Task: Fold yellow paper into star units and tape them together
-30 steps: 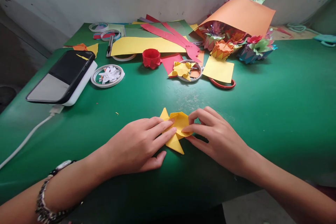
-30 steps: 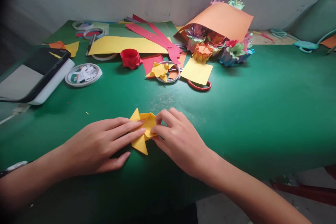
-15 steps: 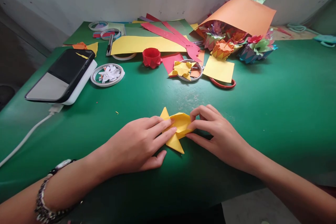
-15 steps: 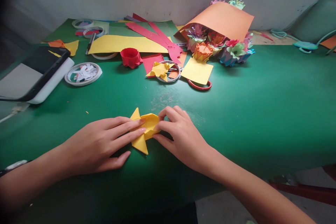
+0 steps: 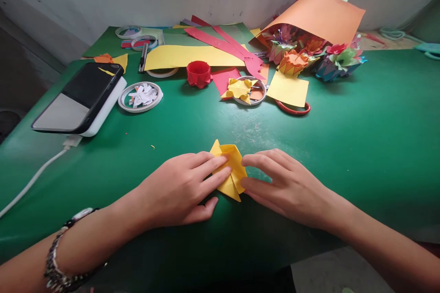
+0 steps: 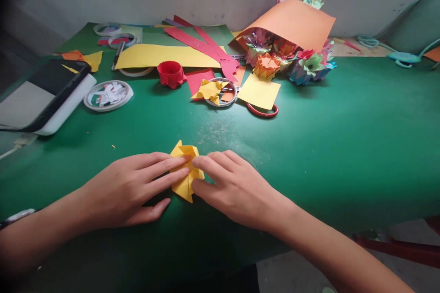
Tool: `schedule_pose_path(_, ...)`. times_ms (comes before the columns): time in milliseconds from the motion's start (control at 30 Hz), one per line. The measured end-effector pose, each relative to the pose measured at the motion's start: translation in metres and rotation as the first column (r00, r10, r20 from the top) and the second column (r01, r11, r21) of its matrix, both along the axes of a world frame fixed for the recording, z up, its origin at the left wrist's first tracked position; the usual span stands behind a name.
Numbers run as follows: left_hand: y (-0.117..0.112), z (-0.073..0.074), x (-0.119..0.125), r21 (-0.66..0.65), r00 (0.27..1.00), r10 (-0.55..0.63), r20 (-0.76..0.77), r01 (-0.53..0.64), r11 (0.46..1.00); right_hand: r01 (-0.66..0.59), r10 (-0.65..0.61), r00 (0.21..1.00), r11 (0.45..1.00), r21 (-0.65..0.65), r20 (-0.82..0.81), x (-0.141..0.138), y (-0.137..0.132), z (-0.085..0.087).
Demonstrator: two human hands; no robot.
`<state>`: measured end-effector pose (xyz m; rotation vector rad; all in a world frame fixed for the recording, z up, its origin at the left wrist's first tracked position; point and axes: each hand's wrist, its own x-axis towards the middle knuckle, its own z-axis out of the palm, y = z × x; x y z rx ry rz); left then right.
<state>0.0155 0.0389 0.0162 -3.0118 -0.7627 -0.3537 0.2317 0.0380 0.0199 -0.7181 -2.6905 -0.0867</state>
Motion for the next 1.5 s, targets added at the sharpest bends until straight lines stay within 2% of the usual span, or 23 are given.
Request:
schedule_pose_path(367,0.000,-0.001,-0.001,-0.013,1.000,0.011,-0.008,-0.011,1.000,-0.183,0.180,0.968,0.983,0.004,0.178,0.002,0.010,0.010)
schedule_pose_path(567,-0.001,-0.002,-0.001,-0.010,1.000,0.004,0.006,-0.004,1.000,-0.144,0.144,0.979,0.989,-0.010,0.144,0.003,0.008,0.008)
schedule_pose_path(733,0.000,-0.001,-0.001,-0.021,1.000,0.005,-0.001,-0.005,1.000,-0.111,0.122,0.991,0.980,-0.164,0.063,0.005,0.004,0.005)
schedule_pose_path(833,0.001,0.000,-0.001,-0.038,1.000,-0.006,-0.007,0.006,0.999,-0.147,0.132,0.989,0.943,-0.300,-0.069,0.009,0.010,0.006)
schedule_pose_path(900,0.004,0.001,-0.002,-0.070,1.000,-0.023,-0.014,0.022,0.997,-0.135,0.069,0.982,0.907,-0.400,-0.175,0.012,0.018,0.007)
schedule_pose_path(967,0.008,0.002,-0.003,-0.116,0.999,-0.046,-0.012,0.045,0.992,-0.104,0.026,0.985,0.877,-0.468,-0.170,0.014,0.027,0.009)
schedule_pose_path(1033,0.012,0.003,-0.005,-0.168,0.997,-0.075,0.009,0.076,0.983,-0.099,0.055,0.993,0.862,-0.497,-0.103,0.013,0.035,0.011)
schedule_pose_path(1200,0.019,0.003,-0.009,-0.264,0.988,-0.121,0.098,0.143,0.954,-0.158,0.180,0.984,0.835,-0.527,-0.010,0.007,0.046,0.014)
schedule_pose_path(1267,0.017,0.003,-0.009,-0.236,0.985,-0.114,0.133,0.144,0.961,-0.181,0.204,0.979,0.843,-0.506,-0.010,0.004,0.045,0.015)
schedule_pose_path(1367,0.010,0.004,-0.006,-0.127,0.985,-0.064,0.157,0.085,0.988,-0.198,0.209,0.978,0.881,-0.430,-0.022,-0.001,0.038,0.015)
schedule_pose_path(1433,0.006,0.003,-0.003,-0.075,0.988,-0.046,0.146,0.057,0.996,-0.189,0.199,0.980,0.901,-0.391,-0.014,-0.004,0.033,0.014)
schedule_pose_path(1500,0.004,0.001,-0.002,-0.062,0.993,-0.039,0.113,0.047,0.997,-0.188,0.207,0.978,0.897,-0.400,0.003,-0.006,0.030,0.012)
